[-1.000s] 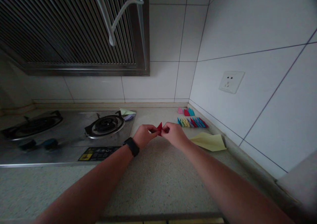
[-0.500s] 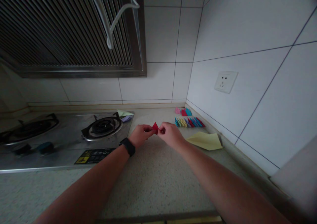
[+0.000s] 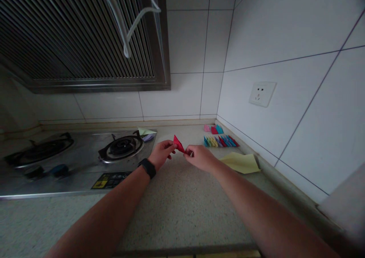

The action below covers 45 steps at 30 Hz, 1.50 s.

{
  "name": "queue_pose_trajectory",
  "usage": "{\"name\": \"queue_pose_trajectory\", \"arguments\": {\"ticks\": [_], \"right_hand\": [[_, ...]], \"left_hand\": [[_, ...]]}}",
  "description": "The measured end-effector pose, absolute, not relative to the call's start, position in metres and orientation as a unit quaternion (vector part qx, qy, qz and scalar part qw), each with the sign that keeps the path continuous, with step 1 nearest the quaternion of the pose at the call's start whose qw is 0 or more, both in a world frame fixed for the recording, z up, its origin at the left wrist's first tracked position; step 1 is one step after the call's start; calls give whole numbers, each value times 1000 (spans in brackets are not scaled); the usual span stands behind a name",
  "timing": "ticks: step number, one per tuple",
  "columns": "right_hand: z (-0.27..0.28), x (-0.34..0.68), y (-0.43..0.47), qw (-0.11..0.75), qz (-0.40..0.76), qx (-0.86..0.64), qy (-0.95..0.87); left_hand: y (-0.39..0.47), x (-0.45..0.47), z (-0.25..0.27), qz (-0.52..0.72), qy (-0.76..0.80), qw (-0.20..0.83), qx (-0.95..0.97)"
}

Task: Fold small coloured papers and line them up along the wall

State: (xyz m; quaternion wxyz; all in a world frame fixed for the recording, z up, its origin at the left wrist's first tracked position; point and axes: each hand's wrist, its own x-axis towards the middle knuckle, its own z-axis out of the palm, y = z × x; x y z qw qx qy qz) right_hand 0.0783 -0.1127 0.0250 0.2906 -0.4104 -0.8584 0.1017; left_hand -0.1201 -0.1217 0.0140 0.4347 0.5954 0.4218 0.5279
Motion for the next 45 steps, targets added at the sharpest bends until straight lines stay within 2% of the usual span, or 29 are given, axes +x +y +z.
{"name": "queue_pose_trajectory", "arguments": {"ticks": [6,11,14,23,31,36,45], "right_hand": [[29,77,-114,287,64,-400,-868],[28,76,-112,303,93,-397,-862],[25,76,-109,315,175,-393,-846],[23,73,-102,360,520,-356,-689],[37,82,-117,361,663,-250,-606],[39,80,-119,342,640,-263,-636],[22,78,-103,315,382,-381,-781]], "left_hand": [[-123,-121,17,537,416,453,578],[-124,-123,18,539,422,462,565],[-124,-124,18,538,426,473,553],[-124,-126,17,564,424,472,529],[-123,-127,18,568,414,480,524],[-126,-125,22,592,406,471,513],[-122,-128,20,603,427,428,521]]}}
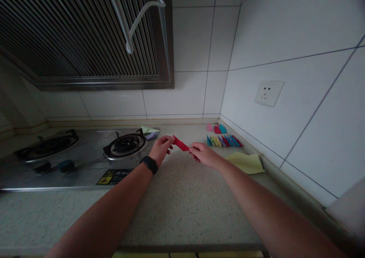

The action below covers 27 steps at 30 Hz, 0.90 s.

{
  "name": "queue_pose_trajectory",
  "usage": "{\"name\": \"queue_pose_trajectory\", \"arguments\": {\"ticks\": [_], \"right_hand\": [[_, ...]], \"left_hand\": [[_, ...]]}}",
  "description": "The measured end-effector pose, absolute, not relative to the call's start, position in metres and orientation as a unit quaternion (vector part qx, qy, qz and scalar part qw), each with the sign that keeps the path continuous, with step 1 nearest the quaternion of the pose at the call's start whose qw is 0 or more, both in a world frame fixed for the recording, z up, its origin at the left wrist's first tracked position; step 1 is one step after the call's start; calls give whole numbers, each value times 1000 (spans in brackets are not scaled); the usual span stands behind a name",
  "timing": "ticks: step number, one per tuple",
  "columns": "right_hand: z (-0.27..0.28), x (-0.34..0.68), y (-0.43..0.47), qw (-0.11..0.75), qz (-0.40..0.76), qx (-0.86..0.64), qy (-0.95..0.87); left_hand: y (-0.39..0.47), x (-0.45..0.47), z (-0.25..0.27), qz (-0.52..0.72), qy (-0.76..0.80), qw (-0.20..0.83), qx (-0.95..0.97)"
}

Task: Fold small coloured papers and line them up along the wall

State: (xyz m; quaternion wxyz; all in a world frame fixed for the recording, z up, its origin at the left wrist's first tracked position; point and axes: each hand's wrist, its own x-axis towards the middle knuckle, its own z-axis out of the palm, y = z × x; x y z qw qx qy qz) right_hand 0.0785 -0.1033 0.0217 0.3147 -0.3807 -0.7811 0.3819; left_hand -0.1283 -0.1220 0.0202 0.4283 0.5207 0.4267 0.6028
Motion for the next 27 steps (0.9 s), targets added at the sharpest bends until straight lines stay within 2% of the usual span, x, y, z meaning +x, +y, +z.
{"name": "queue_pose_trajectory", "arguments": {"ticks": [8,12,27], "right_hand": [[28,81,-106,348,151,-386,-841],[34,84,-109,370,72,-397,-837],[44,90,-114,356,-21,-397,-846]], "left_hand": [[-118,-131,16,605,436,412,524],[-118,-131,16,601,434,410,531],[-114,-133,14,591,479,388,520]]}}
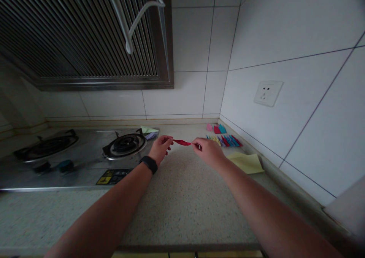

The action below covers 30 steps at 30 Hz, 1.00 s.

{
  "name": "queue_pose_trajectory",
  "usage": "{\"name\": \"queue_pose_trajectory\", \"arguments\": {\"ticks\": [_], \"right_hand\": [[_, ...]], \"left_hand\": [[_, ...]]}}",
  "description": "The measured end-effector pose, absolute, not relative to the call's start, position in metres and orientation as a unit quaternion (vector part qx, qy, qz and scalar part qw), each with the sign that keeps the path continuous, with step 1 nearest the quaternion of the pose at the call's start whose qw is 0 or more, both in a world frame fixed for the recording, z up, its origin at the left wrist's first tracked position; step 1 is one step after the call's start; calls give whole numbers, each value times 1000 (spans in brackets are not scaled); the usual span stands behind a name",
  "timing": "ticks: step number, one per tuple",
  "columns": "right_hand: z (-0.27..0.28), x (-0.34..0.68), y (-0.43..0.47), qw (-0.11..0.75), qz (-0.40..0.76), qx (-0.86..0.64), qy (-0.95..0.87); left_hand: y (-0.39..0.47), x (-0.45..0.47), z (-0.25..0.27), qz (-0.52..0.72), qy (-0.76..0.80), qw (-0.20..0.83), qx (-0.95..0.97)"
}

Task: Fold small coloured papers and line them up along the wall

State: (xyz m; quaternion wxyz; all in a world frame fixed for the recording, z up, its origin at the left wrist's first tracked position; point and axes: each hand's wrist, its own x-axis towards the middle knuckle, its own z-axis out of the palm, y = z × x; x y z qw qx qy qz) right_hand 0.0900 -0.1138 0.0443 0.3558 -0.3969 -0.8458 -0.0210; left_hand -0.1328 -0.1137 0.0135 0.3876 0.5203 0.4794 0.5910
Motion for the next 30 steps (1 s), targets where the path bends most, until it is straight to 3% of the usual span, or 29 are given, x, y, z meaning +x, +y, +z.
{"name": "queue_pose_trajectory", "arguments": {"ticks": [16,30], "right_hand": [[32,89,-102,409,73,-384,-825],[41,91,-110,447,10,-315,-837]], "left_hand": [[-116,-132,15,598,461,373,539],[-114,-131,14,593,446,382,551]]}}
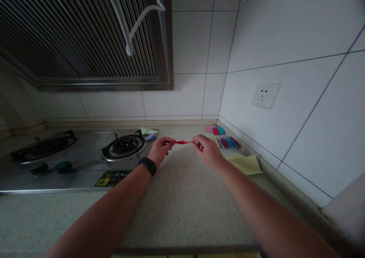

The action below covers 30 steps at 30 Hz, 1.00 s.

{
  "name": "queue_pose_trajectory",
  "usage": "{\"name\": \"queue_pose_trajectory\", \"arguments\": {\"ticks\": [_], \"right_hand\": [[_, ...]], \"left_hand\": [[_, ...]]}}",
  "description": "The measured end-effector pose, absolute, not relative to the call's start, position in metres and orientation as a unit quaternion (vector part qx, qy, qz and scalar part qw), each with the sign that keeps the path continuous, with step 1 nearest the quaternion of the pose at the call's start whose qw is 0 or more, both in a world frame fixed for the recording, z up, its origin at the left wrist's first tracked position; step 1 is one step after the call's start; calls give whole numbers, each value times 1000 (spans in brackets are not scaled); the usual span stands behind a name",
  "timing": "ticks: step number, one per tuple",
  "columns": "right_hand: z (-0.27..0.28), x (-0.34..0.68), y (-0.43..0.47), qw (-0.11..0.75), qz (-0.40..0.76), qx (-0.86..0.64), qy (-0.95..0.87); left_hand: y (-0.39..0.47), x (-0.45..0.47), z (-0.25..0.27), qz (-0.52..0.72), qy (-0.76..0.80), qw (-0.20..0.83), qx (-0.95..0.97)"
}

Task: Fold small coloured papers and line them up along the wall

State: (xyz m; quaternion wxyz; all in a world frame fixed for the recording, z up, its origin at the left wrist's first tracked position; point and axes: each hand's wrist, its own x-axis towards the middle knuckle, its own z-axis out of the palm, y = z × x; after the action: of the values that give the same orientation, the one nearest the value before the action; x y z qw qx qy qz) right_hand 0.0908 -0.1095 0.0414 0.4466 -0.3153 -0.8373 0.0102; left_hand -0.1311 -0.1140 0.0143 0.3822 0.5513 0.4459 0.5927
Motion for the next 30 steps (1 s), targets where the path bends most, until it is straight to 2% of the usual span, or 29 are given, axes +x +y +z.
{"name": "queue_pose_trajectory", "arguments": {"ticks": [12,17,25,30], "right_hand": [[41,91,-108,453,38,-323,-830],[37,89,-106,423,73,-308,-849],[16,80,-106,375,200,-298,-855],[19,74,-113,378,157,-319,-855]], "left_hand": [[-118,-131,17,581,444,416,540],[-118,-131,15,572,460,424,530],[-115,-134,14,594,492,406,491],[-116,-135,14,615,476,409,477]]}}
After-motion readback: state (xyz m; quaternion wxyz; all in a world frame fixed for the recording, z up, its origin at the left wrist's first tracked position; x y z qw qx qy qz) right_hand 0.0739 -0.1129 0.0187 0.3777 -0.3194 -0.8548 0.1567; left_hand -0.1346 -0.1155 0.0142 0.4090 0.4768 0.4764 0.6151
